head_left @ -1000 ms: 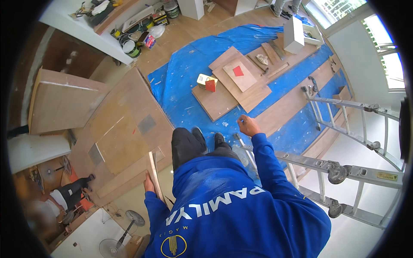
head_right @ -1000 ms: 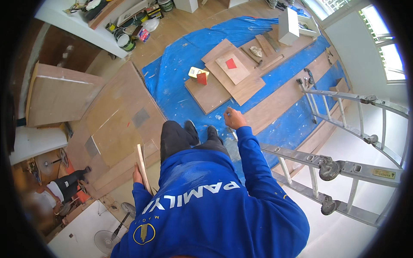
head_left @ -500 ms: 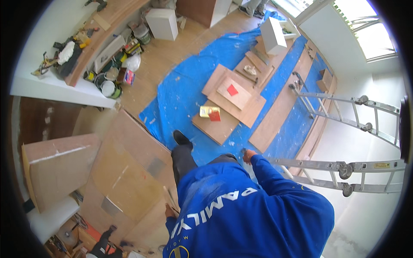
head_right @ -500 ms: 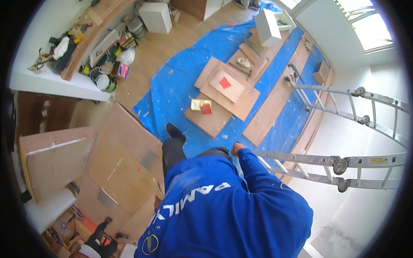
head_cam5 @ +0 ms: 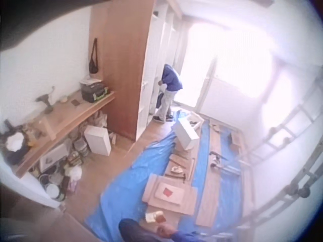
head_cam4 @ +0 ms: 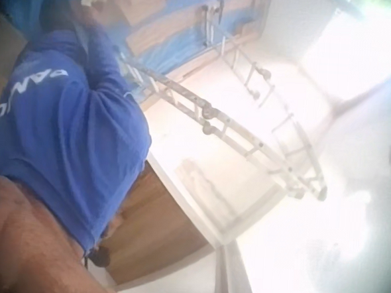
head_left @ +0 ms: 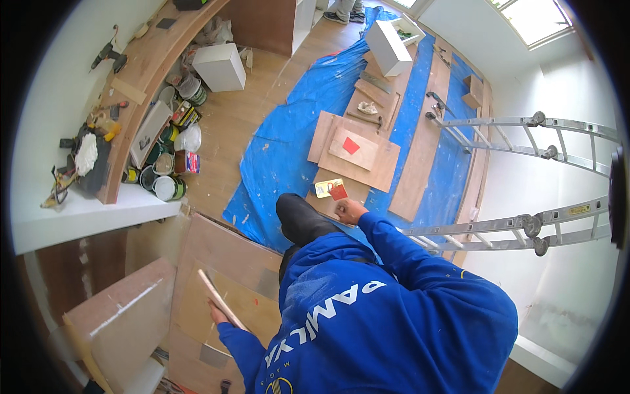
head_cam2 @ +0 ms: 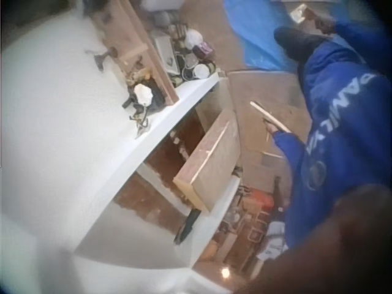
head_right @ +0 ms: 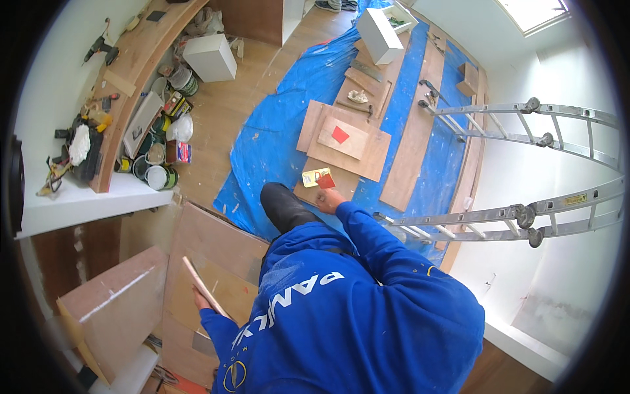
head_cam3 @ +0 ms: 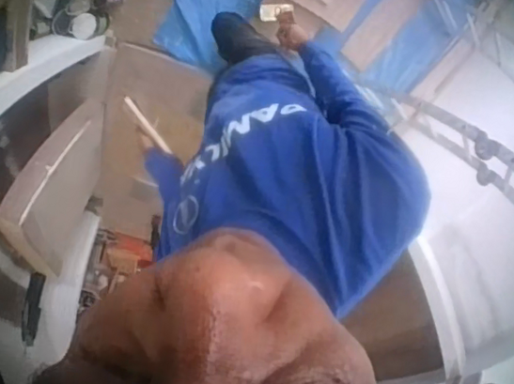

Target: The person sits on the floor and uses a utility knife to cut a piece of gray material, using a wooden plank as a guide. They repeatedly score and snap the material, then discard the offcuts into a bag.

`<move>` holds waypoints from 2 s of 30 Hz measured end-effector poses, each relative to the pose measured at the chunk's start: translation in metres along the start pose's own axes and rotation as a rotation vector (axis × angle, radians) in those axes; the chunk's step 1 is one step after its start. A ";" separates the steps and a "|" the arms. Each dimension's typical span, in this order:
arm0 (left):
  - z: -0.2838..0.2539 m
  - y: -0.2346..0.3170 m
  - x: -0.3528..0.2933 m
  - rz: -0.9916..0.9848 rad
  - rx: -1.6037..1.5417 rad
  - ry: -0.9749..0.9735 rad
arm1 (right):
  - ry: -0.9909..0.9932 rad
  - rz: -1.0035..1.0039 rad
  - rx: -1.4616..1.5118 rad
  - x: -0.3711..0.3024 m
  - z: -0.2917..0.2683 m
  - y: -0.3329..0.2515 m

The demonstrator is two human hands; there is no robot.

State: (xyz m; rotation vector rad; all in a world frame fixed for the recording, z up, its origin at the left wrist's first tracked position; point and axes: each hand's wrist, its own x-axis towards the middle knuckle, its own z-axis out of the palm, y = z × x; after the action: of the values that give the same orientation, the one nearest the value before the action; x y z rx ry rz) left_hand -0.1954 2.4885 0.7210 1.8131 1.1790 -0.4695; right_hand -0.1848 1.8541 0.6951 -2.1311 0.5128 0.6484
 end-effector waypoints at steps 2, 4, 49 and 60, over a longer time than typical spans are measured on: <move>0.018 -0.010 0.013 -0.046 0.068 0.006 | -0.080 0.170 -0.038 0.008 0.003 0.035; 0.043 -0.037 0.038 -0.052 0.027 -0.120 | -0.115 0.370 -0.214 -0.001 0.020 0.093; 0.950 0.972 0.009 1.290 1.522 -0.966 | 1.138 1.031 0.984 0.406 -0.026 -0.250; 1.065 0.938 -0.080 1.565 1.634 -1.120 | 1.164 1.354 2.112 0.424 -0.065 -0.243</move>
State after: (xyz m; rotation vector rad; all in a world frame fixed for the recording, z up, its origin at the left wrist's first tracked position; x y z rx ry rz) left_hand 0.7385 1.4185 0.6616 2.2020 -1.8696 -1.2474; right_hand 0.3014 1.8845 0.6173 0.3485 1.9573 -0.6182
